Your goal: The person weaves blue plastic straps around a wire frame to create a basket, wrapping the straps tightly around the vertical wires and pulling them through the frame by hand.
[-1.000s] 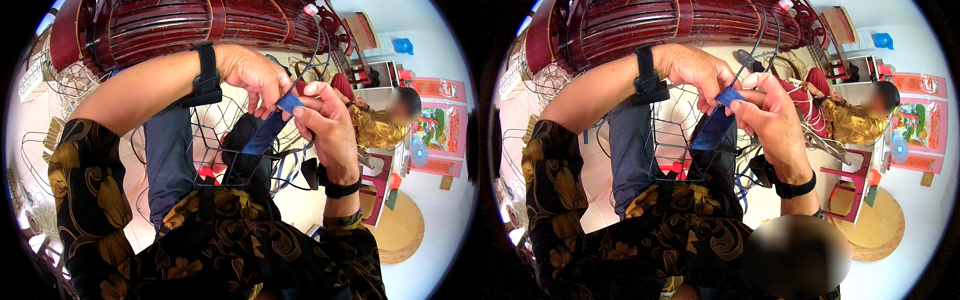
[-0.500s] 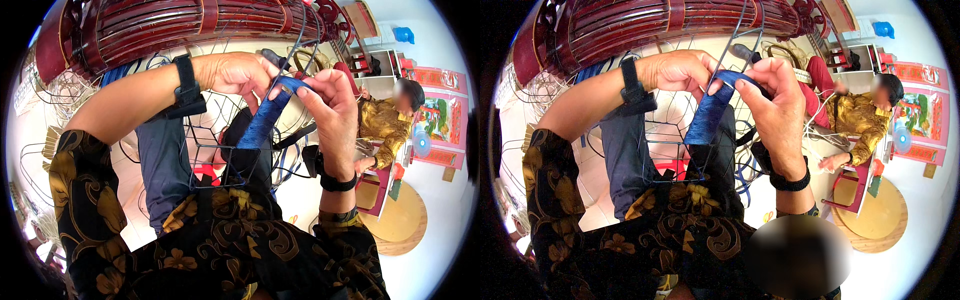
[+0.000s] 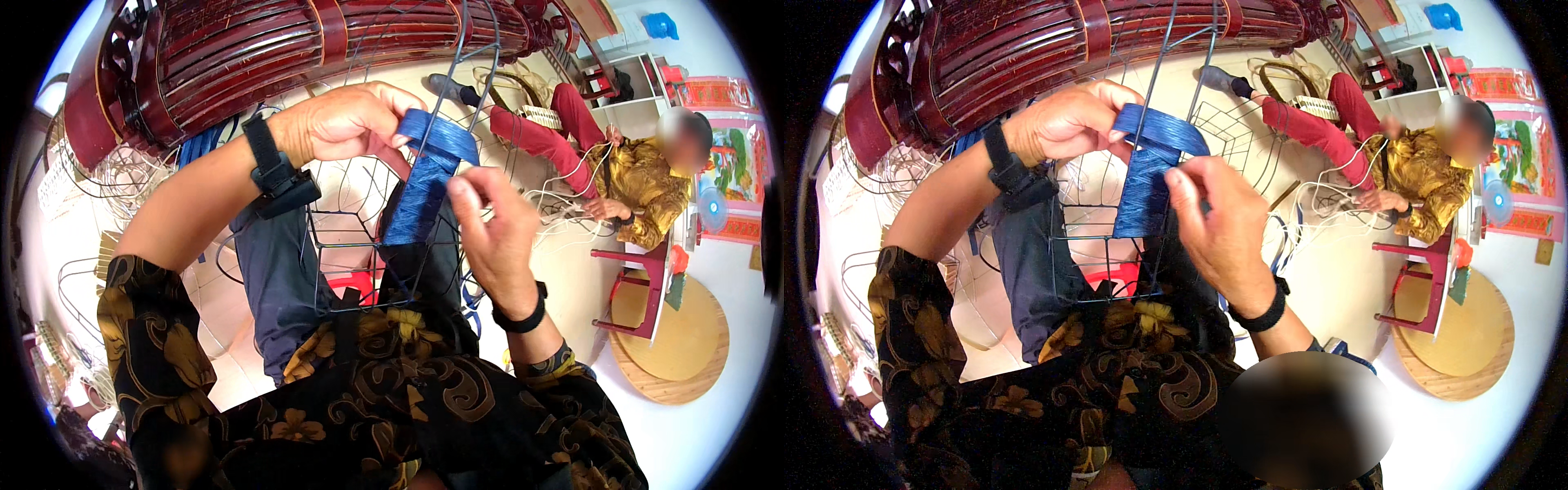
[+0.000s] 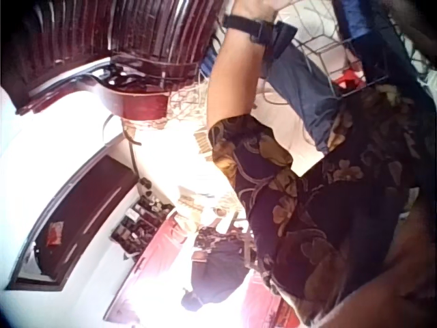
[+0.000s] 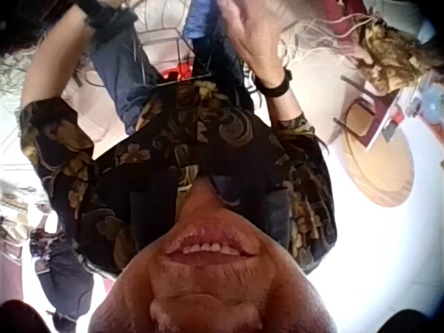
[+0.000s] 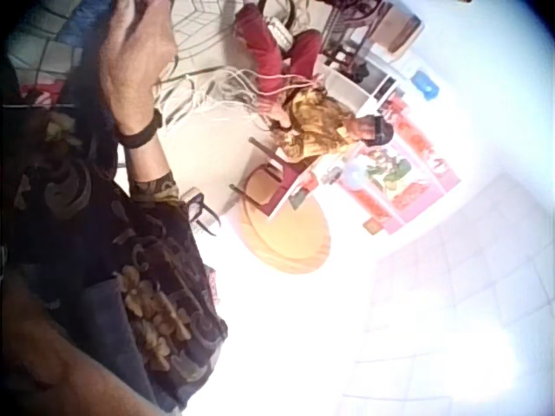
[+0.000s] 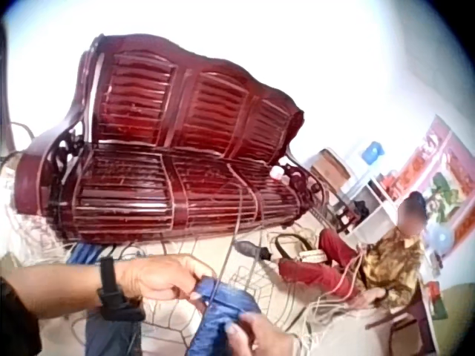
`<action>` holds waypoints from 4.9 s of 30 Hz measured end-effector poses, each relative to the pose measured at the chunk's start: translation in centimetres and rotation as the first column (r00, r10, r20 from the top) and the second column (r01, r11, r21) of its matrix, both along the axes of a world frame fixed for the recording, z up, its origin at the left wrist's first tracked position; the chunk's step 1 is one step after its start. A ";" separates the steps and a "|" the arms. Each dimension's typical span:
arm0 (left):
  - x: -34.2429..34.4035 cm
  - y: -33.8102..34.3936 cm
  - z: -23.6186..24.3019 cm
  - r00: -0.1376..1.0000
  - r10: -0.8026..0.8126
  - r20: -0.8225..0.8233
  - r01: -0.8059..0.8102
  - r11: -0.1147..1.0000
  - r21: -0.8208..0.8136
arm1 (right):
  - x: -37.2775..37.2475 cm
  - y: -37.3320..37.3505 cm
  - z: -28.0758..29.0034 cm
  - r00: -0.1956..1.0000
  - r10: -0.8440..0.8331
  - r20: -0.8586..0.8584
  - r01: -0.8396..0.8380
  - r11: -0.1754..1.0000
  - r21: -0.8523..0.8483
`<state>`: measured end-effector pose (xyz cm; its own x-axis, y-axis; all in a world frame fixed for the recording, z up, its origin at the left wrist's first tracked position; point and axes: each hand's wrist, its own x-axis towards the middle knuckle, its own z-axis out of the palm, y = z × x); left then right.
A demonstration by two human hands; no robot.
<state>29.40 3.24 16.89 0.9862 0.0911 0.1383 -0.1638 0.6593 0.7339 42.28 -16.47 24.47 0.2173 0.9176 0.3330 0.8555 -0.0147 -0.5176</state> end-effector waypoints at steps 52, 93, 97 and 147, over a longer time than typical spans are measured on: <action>-5.5 -9.3 1.4 0.889 0.315 -0.333 -0.330 0.944 0.010 | 1.3 -1.6 -4.5 0.571 0.039 -0.820 -0.282 0.947 -0.152; -20.9 -10.7 9.1 0.438 0.894 0.098 -0.879 0.448 -0.165 | -0.4 -2.1 -4.0 0.779 0.159 -0.607 -0.185 0.983 0.020; -20.1 -11.0 8.8 0.418 0.903 0.093 -0.879 0.429 -0.208 | -0.6 -1.2 -4.9 0.440 0.045 -0.897 -0.430 0.887 -0.166; -37.0 3.0 5.0 0.023 0.944 -0.328 -0.559 0.284 0.779 | -1.6 0.0 -4.3 0.064 -0.087 -0.994 -0.436 0.894 -0.106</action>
